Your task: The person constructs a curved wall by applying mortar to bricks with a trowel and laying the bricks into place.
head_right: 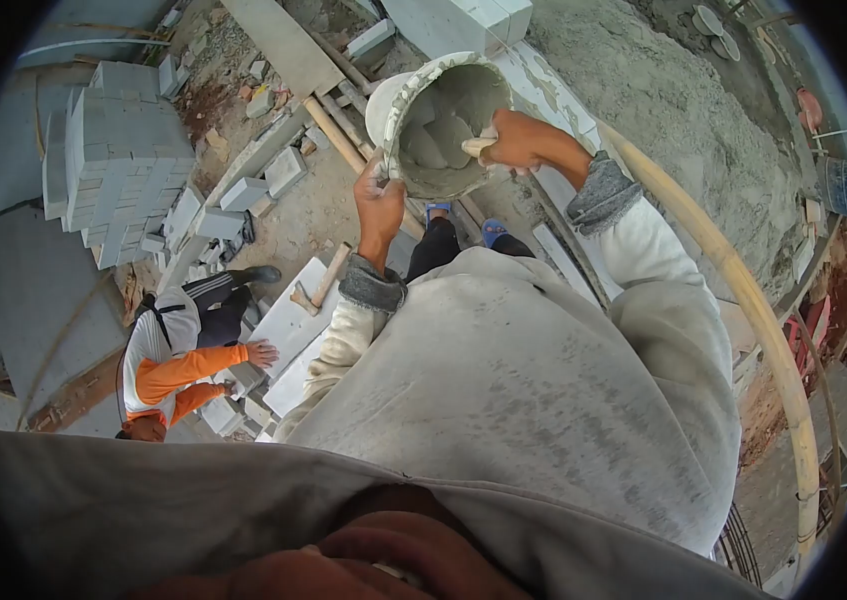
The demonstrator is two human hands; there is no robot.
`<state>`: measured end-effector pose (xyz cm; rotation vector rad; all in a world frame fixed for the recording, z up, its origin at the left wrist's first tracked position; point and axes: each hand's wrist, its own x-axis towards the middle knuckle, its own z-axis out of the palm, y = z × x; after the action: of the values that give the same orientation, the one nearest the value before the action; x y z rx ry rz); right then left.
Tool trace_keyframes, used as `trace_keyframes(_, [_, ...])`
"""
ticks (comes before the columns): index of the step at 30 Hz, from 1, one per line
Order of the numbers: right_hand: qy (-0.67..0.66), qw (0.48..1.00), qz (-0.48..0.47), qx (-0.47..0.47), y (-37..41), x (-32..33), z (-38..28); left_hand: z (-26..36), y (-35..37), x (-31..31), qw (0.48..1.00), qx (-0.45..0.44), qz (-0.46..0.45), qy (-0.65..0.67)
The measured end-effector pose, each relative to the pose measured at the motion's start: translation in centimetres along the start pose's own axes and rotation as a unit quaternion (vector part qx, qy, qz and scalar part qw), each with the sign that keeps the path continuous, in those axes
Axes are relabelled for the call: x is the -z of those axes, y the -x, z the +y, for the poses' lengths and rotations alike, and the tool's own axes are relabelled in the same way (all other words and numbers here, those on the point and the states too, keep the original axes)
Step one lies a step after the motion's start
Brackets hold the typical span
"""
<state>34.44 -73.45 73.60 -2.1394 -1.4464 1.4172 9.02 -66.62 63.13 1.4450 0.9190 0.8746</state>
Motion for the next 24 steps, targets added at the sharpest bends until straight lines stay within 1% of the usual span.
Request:
trace_keyframes(1, [-0.112,0.992,-0.047,-0.029,-0.1,0.7,0.4,-0.2,-0.6,0.4,1.0,-0.007,-0.017,-0.003])
trace_keyframes(2, [-0.168,0.984,-0.054,-0.018,-0.9,0.2,1.9,-0.6,-1.3,1.0,0.999,-0.013,-0.031,0.003])
trace_keyframes(4, [-0.29,0.956,-0.038,0.025,-1.7,-1.8,3.5,-0.3,-3.9,2.0,0.998,-0.003,-0.056,0.022])
trace_keyframes(5, [-0.346,0.937,-0.033,0.046,-2.1,-2.9,4.1,0.8,-4.7,2.5,0.997,0.022,-0.065,0.037])
trace_keyframes(6, [-0.367,0.929,-0.03,0.043,-2.4,-3.8,4.4,1.5,-5.2,3.2,0.995,0.048,-0.073,0.05])
trace_keyframes(9, [-0.457,0.885,0.05,0.077,-3.5,-7.1,6.1,1.3,-8.0,4.3,0.99,0.097,-0.045,0.089])
trace_keyframes(10, [-0.285,0.945,0.106,0.117,-5.6,-8.0,7.9,0.7,-9.3,4.4,0.989,0.102,-0.052,0.097])
trace_keyframes(11, [-0.28,0.951,0.108,0.071,-5.9,-7.1,6.4,-0.2,-10.6,4.6,0.986,0.112,-0.063,0.104])
trace_keyframes(13, [-0.273,0.955,0.11,-0.025,-6.1,-5.1,0.9,-1.1,-11.7,4.5,0.982,0.127,-0.076,0.117])
trace_keyframes(15, [-0.369,0.924,0.082,-0.056,-8.6,-5.4,0.3,-1.3,-13.5,4.1,0.981,0.121,-0.072,0.131])
trace_keyframes(17, [-0.462,0.882,0.047,-0.075,-10.8,-5.9,0.6,-4.4,-15.1,4.3,0.979,0.14,-0.086,0.124])
trace_keyframes(18, [-0.505,0.858,0.048,-0.08,-10.8,-6.0,0.1,-5.5,-15.3,4.3,0.978,0.149,-0.076,0.122])
trace_keyframes(19, [-0.486,0.869,0.053,-0.071,-11.3,-6.3,0.6,-6.8,-15.6,4.2,0.978,0.155,-0.063,0.121])
trace_keyframes(20, [-0.467,0.88,0.059,-0.062,-12.2,-6.9,1.4,-7.7,-16.1,4.4,0.971,0.169,-0.071,0.155])
trace_keyframes(21, [-0.45,0.889,0.065,-0.054,-12.8,-7.9,2.0,-8.3,-16.3,4.5,0.965,0.193,-0.065,0.163])
trace_keyframes(22, [-0.491,0.865,0.088,-0.054,-12.9,-9.0,2.5,-8.9,-16.6,4.6,0.96,0.214,-0.059,0.171])
trace_keyframes(24, [-0.525,0.84,0.124,-0.058,-12.9,-9.4,2.8,-11.0,-17.7,4.5,0.951,0.242,-0.058,0.183])
